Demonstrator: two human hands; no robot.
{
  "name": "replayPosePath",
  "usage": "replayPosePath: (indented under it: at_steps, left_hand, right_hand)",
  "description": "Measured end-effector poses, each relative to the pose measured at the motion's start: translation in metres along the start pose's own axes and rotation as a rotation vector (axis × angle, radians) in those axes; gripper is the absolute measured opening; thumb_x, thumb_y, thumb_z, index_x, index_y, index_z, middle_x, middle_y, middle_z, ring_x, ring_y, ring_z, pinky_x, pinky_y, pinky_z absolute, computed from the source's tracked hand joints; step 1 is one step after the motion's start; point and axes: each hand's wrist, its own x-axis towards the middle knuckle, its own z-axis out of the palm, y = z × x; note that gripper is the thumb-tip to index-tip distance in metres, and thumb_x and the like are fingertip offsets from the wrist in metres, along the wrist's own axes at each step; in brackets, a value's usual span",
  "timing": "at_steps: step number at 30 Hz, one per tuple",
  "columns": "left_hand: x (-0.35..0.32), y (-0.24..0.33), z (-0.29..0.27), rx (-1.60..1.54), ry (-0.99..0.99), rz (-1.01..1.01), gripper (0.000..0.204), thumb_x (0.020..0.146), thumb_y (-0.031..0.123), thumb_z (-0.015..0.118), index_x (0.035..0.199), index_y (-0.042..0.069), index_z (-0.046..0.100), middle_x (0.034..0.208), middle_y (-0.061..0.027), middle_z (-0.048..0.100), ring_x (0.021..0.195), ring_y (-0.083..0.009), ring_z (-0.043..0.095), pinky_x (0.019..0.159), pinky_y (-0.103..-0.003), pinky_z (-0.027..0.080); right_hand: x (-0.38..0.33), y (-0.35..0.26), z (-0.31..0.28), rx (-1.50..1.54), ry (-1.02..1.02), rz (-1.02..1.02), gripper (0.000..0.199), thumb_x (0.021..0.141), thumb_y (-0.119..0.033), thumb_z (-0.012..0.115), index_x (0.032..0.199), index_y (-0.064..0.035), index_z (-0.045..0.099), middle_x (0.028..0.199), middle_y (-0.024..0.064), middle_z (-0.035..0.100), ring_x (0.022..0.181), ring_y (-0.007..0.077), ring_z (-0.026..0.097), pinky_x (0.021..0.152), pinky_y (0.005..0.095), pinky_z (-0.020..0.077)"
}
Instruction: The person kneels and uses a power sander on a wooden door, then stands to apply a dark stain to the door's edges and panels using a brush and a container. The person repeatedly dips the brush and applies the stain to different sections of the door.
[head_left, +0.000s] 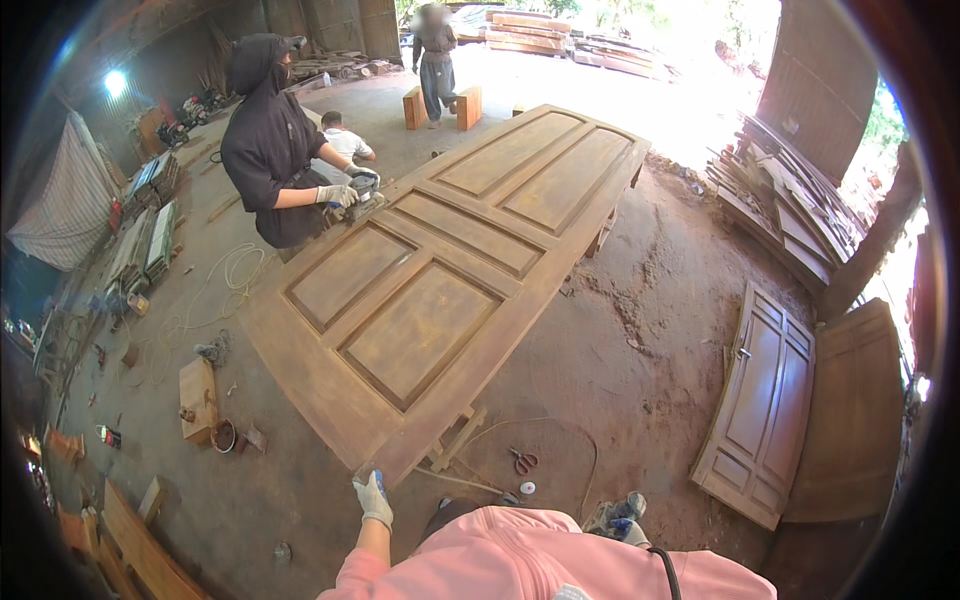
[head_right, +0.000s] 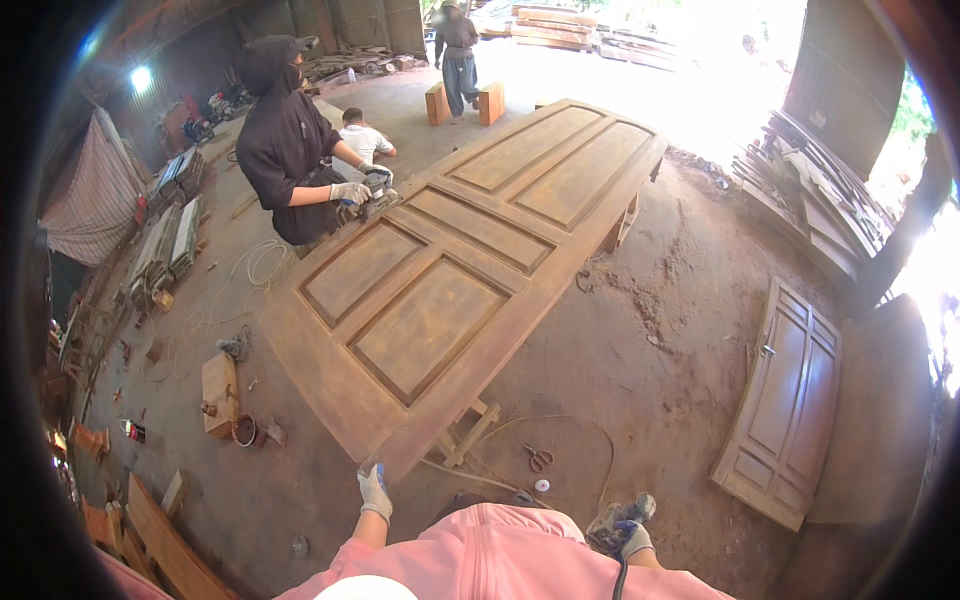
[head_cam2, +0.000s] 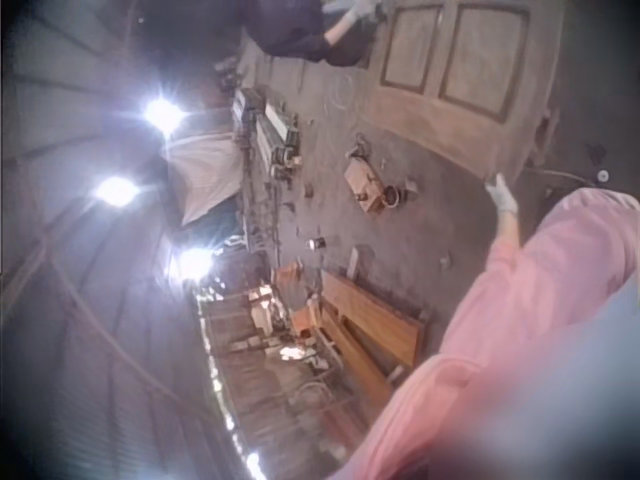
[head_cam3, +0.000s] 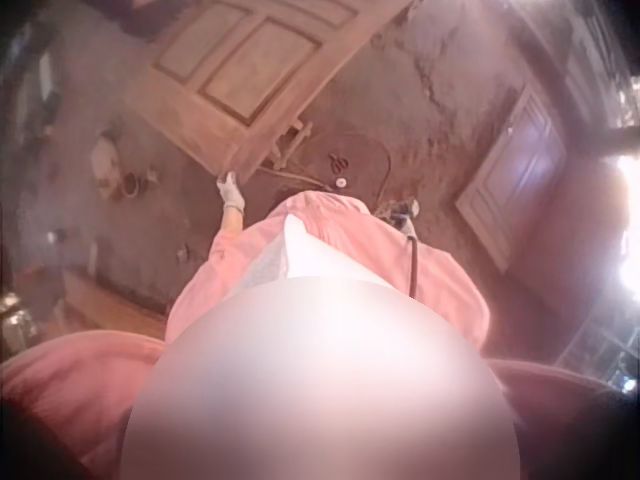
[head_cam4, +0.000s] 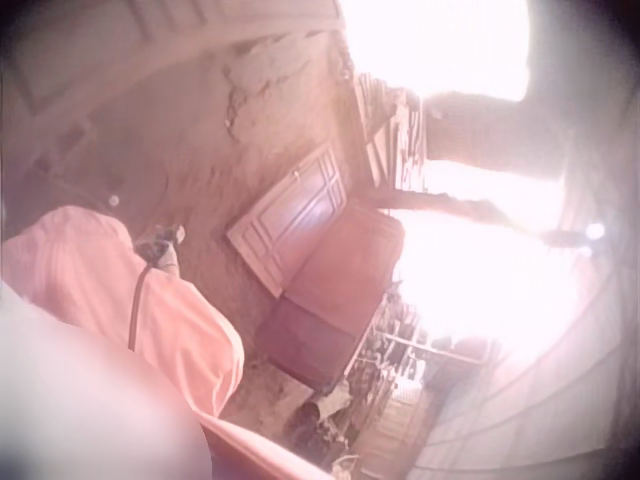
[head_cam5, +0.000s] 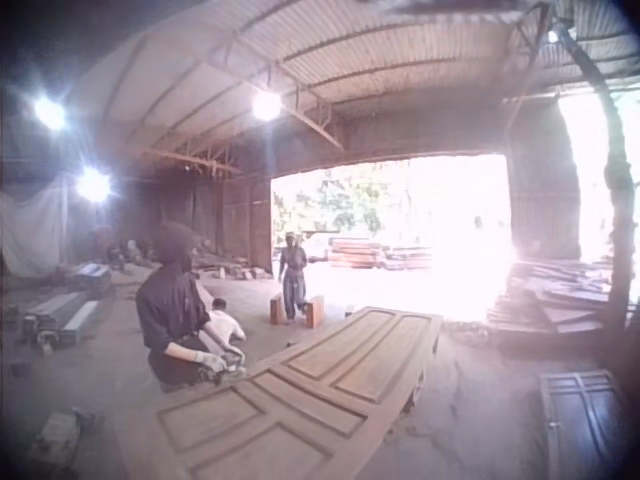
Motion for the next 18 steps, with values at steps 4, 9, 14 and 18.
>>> replayPosePath:
  at_steps: [4,9,14,18]
  left_hand:
    - [-0.014,0.031,-0.004,-0.05,-0.077,-0.135,0.088,0.097,0.024,0.066,0.165,0.004,0.014,0.164,-0.0116,0.032,0.144,-0.0227,0.042,0.118,-0.035,0.034]
    - [-0.027,0.067,-0.005,-0.119,0.012,-0.203,0.088,0.097,0.019,0.065,0.165,0.004,0.012,0.166,-0.0141,0.03,0.15,-0.0244,0.036,0.121,-0.035,0.031]
    - [-0.003,0.073,-0.004,0.121,-0.148,0.341,0.087,0.098,0.018,0.064,0.164,0.0,0.01,0.171,-0.0173,0.017,0.158,-0.0276,0.021,0.127,-0.039,0.021]
    - [0.031,0.075,0.008,0.512,-0.319,0.515,0.093,0.097,0.029,0.068,0.165,0.002,0.012,0.172,-0.0203,0.01,0.159,-0.0338,0.014,0.128,-0.046,0.015]
  right_hand:
    - [0.018,0.023,0.014,-0.015,0.009,0.001,0.024,0.091,-0.009,0.06,0.111,-0.0029,0.071,0.102,0.0153,0.073,0.092,0.0332,0.069,0.086,0.047,0.0587]
    - [0.055,0.066,0.0,-0.278,-0.005,-0.076,0.026,0.093,-0.008,0.06,0.116,-0.0014,0.071,0.104,0.0159,0.073,0.093,0.0322,0.069,0.086,0.0458,0.0589]
    - [0.077,0.091,0.002,-0.476,-0.091,-0.2,0.028,0.094,-0.006,0.059,0.12,0.0009,0.069,0.104,0.0163,0.074,0.093,0.031,0.07,0.086,0.0447,0.0593]
    - [0.063,0.07,0.048,-0.213,0.054,-0.053,0.028,0.094,-0.008,0.058,0.119,-0.001,0.07,0.105,0.0155,0.074,0.093,0.0311,0.07,0.086,0.0451,0.0586]
